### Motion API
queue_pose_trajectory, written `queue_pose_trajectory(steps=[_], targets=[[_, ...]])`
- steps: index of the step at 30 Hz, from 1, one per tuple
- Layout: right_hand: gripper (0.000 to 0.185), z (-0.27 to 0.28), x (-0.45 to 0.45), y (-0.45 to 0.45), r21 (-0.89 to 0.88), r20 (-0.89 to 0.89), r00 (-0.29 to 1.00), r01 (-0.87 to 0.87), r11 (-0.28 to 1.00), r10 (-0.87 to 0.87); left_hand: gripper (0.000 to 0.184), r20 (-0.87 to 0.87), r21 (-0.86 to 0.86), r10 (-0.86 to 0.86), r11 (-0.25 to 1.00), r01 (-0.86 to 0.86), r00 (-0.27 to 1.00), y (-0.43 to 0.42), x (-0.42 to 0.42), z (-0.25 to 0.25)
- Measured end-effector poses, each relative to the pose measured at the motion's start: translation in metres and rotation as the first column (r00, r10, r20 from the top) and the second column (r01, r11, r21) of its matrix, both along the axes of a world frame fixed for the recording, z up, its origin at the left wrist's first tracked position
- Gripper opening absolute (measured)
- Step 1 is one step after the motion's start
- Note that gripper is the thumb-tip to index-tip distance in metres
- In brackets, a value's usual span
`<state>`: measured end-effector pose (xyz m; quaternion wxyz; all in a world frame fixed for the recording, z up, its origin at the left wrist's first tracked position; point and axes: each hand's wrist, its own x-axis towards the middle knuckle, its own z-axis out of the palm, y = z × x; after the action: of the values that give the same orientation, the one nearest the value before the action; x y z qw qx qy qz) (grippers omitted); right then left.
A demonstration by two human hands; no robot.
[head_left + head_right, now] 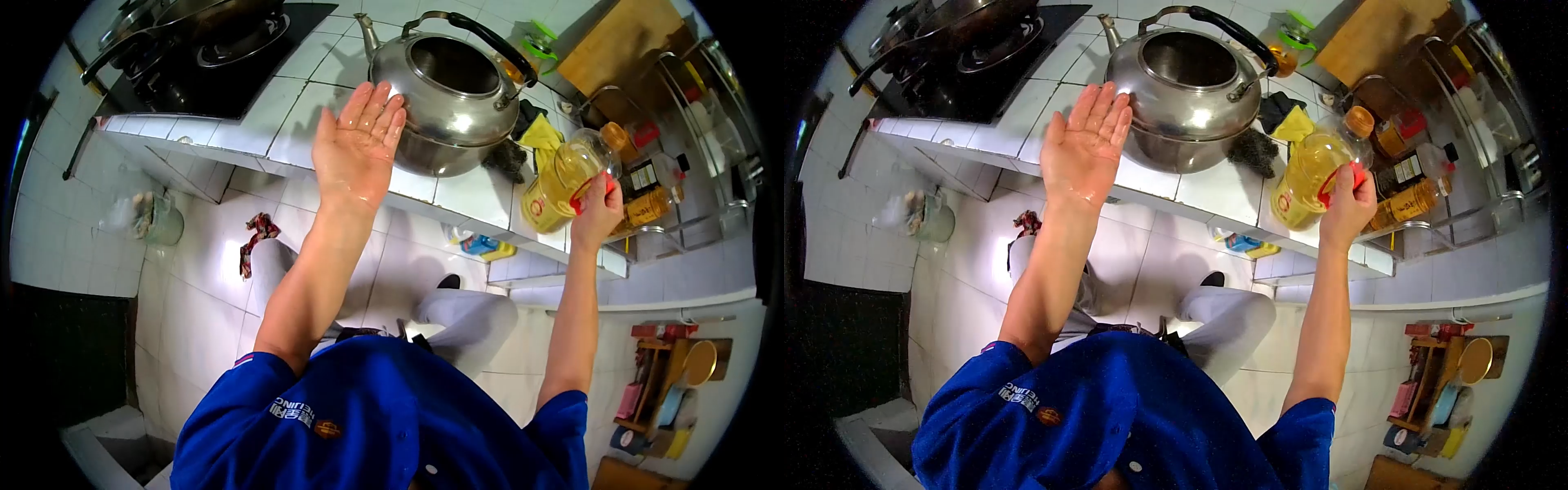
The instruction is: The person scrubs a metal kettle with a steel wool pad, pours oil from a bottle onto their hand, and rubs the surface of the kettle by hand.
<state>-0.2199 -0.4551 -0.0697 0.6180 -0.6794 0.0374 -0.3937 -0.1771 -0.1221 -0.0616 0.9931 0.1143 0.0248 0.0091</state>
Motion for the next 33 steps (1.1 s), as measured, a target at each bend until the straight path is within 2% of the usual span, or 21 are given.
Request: queue_pose_trajectory(steps=[2,4,6,8,10,12,14,16,17,20,26,30,33], targets=[[0.022,0.005,-0.01,0.007,-0.051,-0.005,0.999,-0.04,0.998,0.04,0.062,0.002,0.0,-0.009,1.0,0.009,1.0,-0.001,-0.002,-0.001],[0.025,0.017,-0.024,0.022,-0.238,-0.061,0.992,-0.126,0.963,0.115,0.063,-0.006,-0.041,-0.052,0.998,0.052,0.999,0.0,-0.005,-0.001],[0.029,0.032,-0.035,0.041,-0.252,-0.079,0.983,-0.181,0.951,0.166,0.062,-0.006,-0.063,-0.068,0.996,0.067,0.998,-0.001,-0.009,0.001],[0.031,0.046,-0.042,0.056,-0.327,-0.182,0.935,-0.349,0.878,0.304,0.061,-0.006,-0.088,-0.084,0.993,0.084,0.996,-0.001,-0.013,0.002],[0.033,0.049,-0.041,0.062,-0.371,-0.211,0.929,-0.363,0.855,0.303,0.061,0.01,-0.104,-0.106,0.989,0.106,0.994,-0.001,-0.015,0.002],[0.035,0.061,-0.044,0.081,-0.461,-0.341,0.873,-0.479,0.746,0.35,0.06,0.005,-0.121,-0.118,0.986,0.117,0.993,0.0,-0.019,0.004],[0.034,0.068,-0.044,0.096,-0.439,-0.399,0.841,-0.525,0.73,0.365,0.06,-0.002,-0.139,-0.125,0.983,0.124,0.992,0.003,-0.023,0.004],[0.033,0.074,-0.042,0.11,-0.49,-0.476,0.786,-0.609,0.624,0.394,0.06,0.007,-0.137,-0.142,0.98,0.142,0.99,0.006,-0.025,0.004],[0.046,0.076,-0.041,0.119,-0.485,-0.512,0.776,-0.615,0.621,0.369,0.06,0.002,-0.144,-0.138,0.98,0.137,0.99,0.007,-0.027,0.005],[0.037,0.08,-0.037,0.135,-0.512,-0.557,0.735,-0.67,0.538,0.386,0.059,-0.025,-0.133,-0.149,0.981,0.145,0.988,0.008,-0.032,0.007],[0.04,0.082,-0.031,0.15,-0.559,-0.613,0.714,-0.694,0.453,0.337,0.06,-0.018,-0.139,-0.168,0.977,0.164,0.986,0.011,-0.037,0.002],[0.041,0.085,-0.029,0.16,-0.564,-0.632,0.71,-0.696,0.445,0.311,0.06,-0.028,-0.137,-0.168,0.977,0.163,0.985,0.013,-0.038,0.001],[0.042,0.087,-0.027,0.165,-0.584,-0.684,0.689,-0.713,0.387,0.239,0.06,-0.038,-0.14,-0.164,0.978,0.157,0.986,0.016,-0.037,-0.002]])
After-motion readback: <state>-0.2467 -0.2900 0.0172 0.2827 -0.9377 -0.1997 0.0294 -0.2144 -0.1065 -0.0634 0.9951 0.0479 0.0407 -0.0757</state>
